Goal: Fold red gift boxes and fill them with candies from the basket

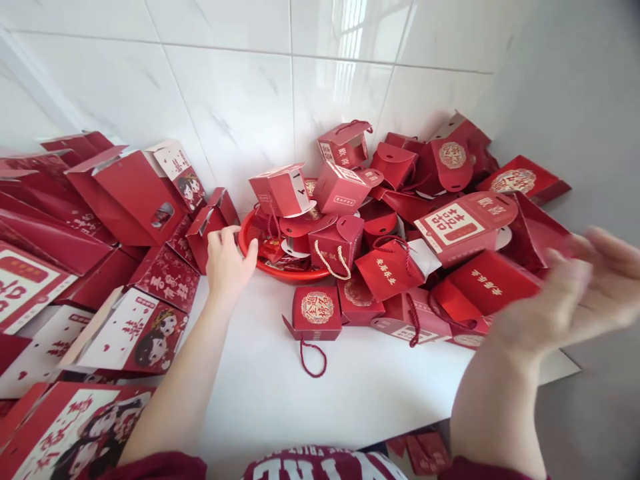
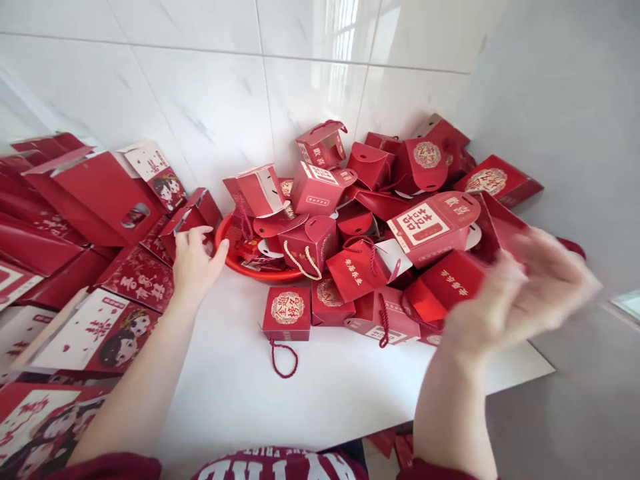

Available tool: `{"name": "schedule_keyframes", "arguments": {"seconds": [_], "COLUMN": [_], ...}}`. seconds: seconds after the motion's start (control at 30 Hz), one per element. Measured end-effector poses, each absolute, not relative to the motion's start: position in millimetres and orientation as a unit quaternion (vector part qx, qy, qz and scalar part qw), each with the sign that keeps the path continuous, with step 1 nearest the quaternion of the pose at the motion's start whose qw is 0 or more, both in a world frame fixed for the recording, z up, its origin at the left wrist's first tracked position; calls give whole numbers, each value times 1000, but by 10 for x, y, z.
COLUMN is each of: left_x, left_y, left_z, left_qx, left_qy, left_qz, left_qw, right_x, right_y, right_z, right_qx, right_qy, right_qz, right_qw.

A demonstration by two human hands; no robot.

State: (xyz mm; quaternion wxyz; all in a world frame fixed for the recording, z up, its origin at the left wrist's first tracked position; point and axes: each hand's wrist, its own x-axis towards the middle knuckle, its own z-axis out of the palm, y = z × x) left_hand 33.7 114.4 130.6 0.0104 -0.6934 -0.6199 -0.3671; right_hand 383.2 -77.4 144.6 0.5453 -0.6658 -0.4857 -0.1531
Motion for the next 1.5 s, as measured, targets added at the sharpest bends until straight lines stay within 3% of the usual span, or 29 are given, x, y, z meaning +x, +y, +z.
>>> {"name": "schedule_keyframes", "arguments": {"seconds": [0.03, 0.07, 0.27, 0.5, 0.8, 0.97, 1.23, 1.5], "left_x": [293, 266, 268, 208, 257, 433, 459, 69], "left_y": [1211, 1264, 1418, 1384, 1224, 1298, 1541, 1070], "left_z": [1235, 1164, 903, 942, 1275, 1390, 1476, 1828], "left_qx": [-681, -673, -669, -666, -694, -727, -811, -804], "left_qy": [-652, -672, -679, -689, -703, -659, -417, -381], "left_qz": [-332, -304, -268, -251, -140, -189, -396, -440], "left_qw": [-18, -49, -143, -137, -72, 25, -111, -123], "right_x": [3631, 3433, 2383, 1861, 2322, 2421, 2347, 2412], "right_y": [-642, -503, 324, 824, 1162, 1310, 1044, 637], "right_z": [1572, 1678, 1681, 1252, 1283, 1402, 1393, 1565], "right_qx": [-611, -580, -399, -478, -616, -643, -576, -393], "right_qy": [-484, -550, -865, -862, -770, -739, -775, -740], "right_qz": [-207, -200, -34, 66, 41, 47, 141, 365], "right_qw": [591, 566, 301, 155, 161, 195, 219, 406]}}
